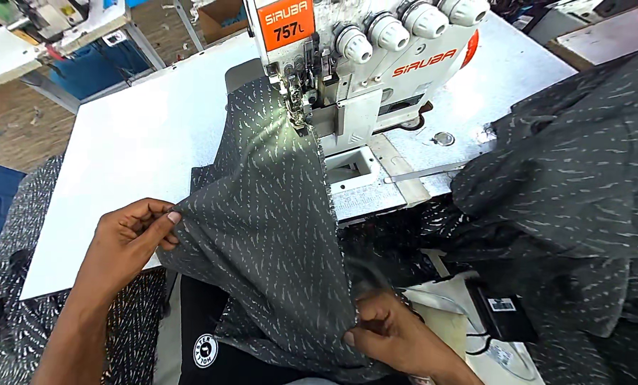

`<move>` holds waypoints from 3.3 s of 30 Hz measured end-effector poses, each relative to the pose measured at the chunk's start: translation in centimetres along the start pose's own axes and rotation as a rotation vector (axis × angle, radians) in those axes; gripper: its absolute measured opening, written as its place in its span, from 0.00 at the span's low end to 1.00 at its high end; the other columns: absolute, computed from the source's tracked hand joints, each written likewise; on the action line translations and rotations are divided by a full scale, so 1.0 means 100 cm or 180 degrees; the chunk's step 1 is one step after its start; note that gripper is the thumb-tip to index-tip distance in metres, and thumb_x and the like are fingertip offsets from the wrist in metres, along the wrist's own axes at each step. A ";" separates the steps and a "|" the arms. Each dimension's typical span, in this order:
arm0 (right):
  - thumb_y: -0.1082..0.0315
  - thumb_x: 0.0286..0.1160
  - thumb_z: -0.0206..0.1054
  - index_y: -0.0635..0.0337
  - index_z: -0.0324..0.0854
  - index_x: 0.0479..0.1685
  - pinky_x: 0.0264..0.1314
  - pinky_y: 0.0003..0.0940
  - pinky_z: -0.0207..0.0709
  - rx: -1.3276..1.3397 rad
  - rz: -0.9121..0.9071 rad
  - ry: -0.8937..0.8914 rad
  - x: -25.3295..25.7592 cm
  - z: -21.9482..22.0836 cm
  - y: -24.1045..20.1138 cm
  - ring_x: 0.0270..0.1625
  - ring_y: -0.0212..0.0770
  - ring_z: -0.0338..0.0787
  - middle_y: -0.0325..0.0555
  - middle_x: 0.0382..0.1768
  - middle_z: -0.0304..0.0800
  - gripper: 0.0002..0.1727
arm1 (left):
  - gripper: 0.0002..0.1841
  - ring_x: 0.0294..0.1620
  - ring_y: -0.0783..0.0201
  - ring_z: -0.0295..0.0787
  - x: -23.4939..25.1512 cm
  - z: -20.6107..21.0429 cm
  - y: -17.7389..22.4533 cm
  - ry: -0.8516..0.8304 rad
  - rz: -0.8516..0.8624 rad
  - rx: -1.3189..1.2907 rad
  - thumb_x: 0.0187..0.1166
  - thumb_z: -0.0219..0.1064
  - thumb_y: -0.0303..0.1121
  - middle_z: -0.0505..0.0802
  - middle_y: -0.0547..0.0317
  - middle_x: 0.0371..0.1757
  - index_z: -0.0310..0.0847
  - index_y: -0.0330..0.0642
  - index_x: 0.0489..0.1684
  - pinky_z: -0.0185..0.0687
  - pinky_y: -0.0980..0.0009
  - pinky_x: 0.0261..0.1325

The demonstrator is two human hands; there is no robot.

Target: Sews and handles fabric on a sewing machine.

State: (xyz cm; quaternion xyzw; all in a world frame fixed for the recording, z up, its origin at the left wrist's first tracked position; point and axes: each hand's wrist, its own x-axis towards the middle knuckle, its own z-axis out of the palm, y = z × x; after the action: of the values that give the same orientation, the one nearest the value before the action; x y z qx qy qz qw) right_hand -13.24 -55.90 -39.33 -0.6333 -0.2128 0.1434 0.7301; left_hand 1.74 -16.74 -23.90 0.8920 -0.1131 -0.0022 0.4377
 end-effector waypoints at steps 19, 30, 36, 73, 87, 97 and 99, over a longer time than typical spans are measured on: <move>0.47 0.87 0.54 0.58 0.70 0.79 0.70 0.48 0.80 -0.2004 -0.0027 0.2938 0.140 -0.224 -0.194 0.70 0.41 0.82 0.50 0.71 0.78 0.30 | 0.08 0.17 0.68 0.85 0.006 0.035 -0.045 0.0199 -0.0020 -0.0304 0.80 0.68 0.33 0.92 0.59 0.27 0.89 0.40 0.47 0.80 0.76 0.17; 0.52 0.92 0.52 0.38 0.71 0.75 0.57 0.36 0.87 -0.1076 0.1117 0.1645 0.190 -0.305 -0.175 0.53 0.34 0.91 0.36 0.52 0.88 0.18 | 0.08 0.17 0.72 0.82 0.002 0.042 -0.054 0.0485 0.0222 -0.0282 0.78 0.69 0.34 0.91 0.63 0.25 0.89 0.41 0.45 0.76 0.80 0.16; 0.37 0.87 0.44 0.50 0.77 0.45 0.26 0.35 0.80 -0.1545 0.2568 0.2157 0.227 -0.289 -0.191 0.23 0.38 0.84 0.43 0.28 0.84 0.28 | 0.09 0.17 0.71 0.83 0.000 0.044 -0.055 0.0562 0.0219 -0.0229 0.77 0.69 0.35 0.91 0.63 0.26 0.90 0.41 0.44 0.77 0.78 0.16; 0.75 0.70 0.74 0.60 0.85 0.36 0.22 0.24 0.81 0.0582 0.0116 0.1263 0.109 -0.023 -0.076 0.20 0.32 0.84 0.46 0.23 0.87 0.03 | 0.08 0.11 0.78 0.77 0.030 -0.003 0.005 0.0262 -0.0373 -0.0916 0.81 0.66 0.32 0.90 0.67 0.21 0.91 0.49 0.34 0.75 0.84 0.14; 0.75 0.63 0.76 0.58 0.84 0.33 0.21 0.22 0.78 0.0332 0.0105 0.0987 0.111 -0.020 -0.087 0.20 0.31 0.83 0.43 0.22 0.86 0.06 | 0.08 0.14 0.83 0.77 0.106 -0.061 0.025 0.0369 -0.0409 -0.0384 0.83 0.66 0.31 0.90 0.76 0.23 0.88 0.51 0.34 0.75 0.86 0.18; 0.70 0.65 0.79 0.56 0.91 0.34 0.32 0.24 0.88 -0.0328 0.1055 -0.0454 0.020 -0.029 -0.037 0.29 0.27 0.91 0.35 0.29 0.94 0.03 | 0.28 0.46 0.72 0.87 0.064 -0.013 0.014 0.0258 0.0162 0.1474 0.85 0.61 0.55 0.82 0.59 0.74 0.72 0.52 0.79 0.85 0.69 0.46; 0.75 0.64 0.79 0.59 0.91 0.37 0.31 0.22 0.86 0.0145 0.1076 -0.0375 0.000 -0.027 -0.031 0.29 0.27 0.90 0.38 0.30 0.95 0.05 | 0.28 0.51 0.58 0.89 0.031 0.017 0.003 -0.0115 0.0196 0.1547 0.84 0.62 0.54 0.83 0.47 0.73 0.75 0.47 0.76 0.87 0.56 0.50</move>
State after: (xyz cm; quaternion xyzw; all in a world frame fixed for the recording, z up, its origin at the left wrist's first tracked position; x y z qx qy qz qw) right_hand -12.06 -58.75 -36.52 -0.6338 -0.1424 0.3058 0.6961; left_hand 4.56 -18.92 -24.41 0.9670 -0.1453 0.0225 0.2080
